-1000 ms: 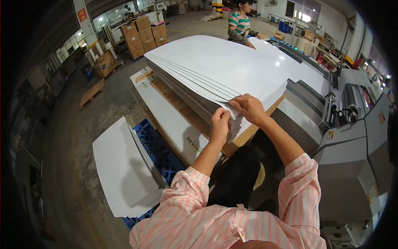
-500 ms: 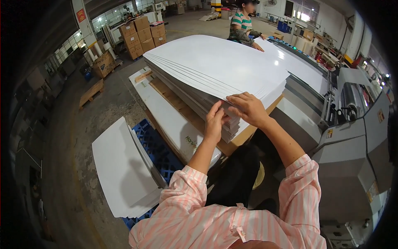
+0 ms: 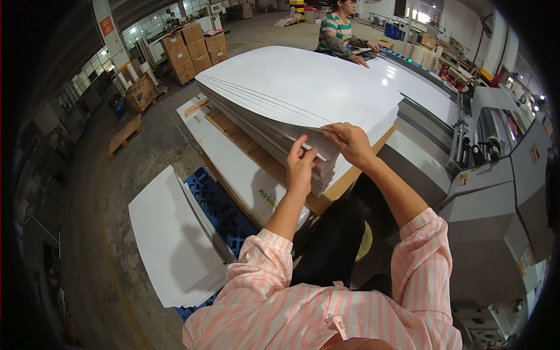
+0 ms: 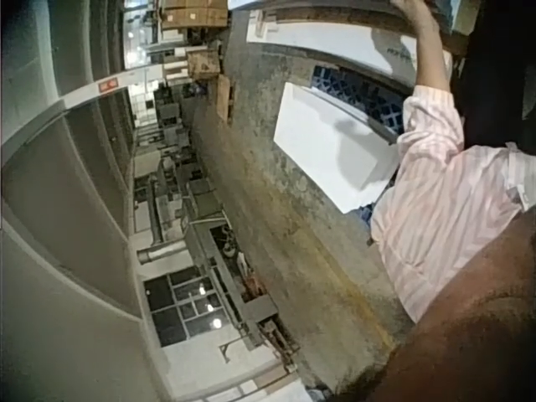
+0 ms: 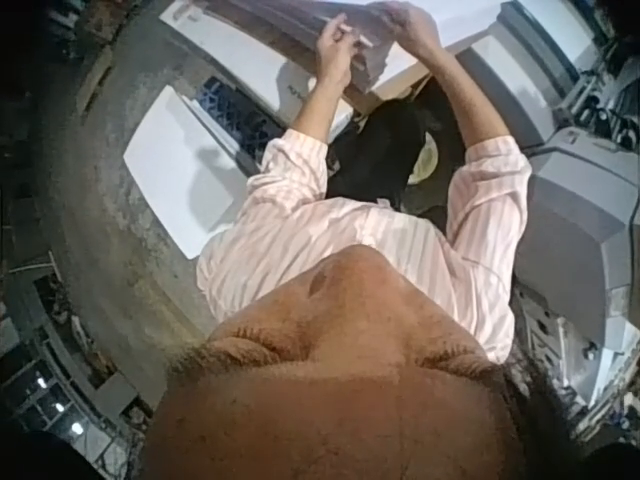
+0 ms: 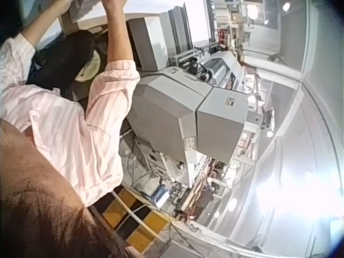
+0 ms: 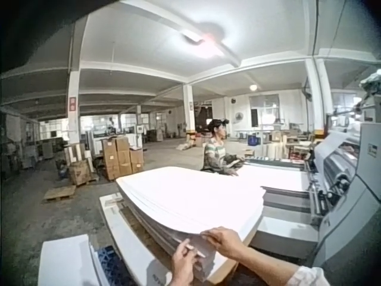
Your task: Checking and aligning a stack of large white paper sheets.
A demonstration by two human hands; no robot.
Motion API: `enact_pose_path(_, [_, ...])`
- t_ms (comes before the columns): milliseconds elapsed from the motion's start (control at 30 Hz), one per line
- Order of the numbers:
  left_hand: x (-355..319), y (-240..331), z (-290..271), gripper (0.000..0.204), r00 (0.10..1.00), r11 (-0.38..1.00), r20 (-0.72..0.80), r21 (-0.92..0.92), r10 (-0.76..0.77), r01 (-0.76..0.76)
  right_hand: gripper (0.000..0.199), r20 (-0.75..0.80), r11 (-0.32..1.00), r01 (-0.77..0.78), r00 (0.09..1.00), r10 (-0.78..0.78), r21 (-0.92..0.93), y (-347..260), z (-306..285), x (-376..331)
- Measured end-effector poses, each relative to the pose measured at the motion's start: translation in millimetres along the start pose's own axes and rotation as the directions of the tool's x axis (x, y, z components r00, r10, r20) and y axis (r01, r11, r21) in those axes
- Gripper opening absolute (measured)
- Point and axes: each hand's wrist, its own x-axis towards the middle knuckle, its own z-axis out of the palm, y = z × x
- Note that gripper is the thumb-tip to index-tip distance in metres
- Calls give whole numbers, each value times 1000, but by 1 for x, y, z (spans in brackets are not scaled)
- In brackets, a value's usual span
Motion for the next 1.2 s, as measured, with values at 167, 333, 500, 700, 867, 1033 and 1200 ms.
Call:
enact_pose_path(167, [0,-7,-10,44,997,1000,74,3,21,-21,19,-19,1000,-18,1000,18,26,0,-1,5])
enact_pose_path(333, [-1,-4,-7,50,994,998,97,-41,46,-43,19,-22,998,-39,999,40,48,2,0,6])
enact_pose_path(500, [0,-2,3,67,999,999,-33,49,16,-15,25,-12,985,92,996,-92,145,21,6,9])
enact_pose_path(700, [-1,-3,8,70,988,987,-130,147,81,-61,37,-59,578,-225,900,431,784,9,-12,53])
enact_pose_path(867, [0,0,6,28,993,959,-117,284,27,7,29,-73,930,-207,968,240,304,-4,-11,25])
enact_pose_path(1033, [0,-2,-1,14,999,973,5,225,-46,44,22,234,964,-247,947,220,94,3,-1,6])
enact_pose_path(1200, [3,-6,1,13,1000,952,-9,307,4,-1,25,138,998,31,990,-24,-50,14,1,1])
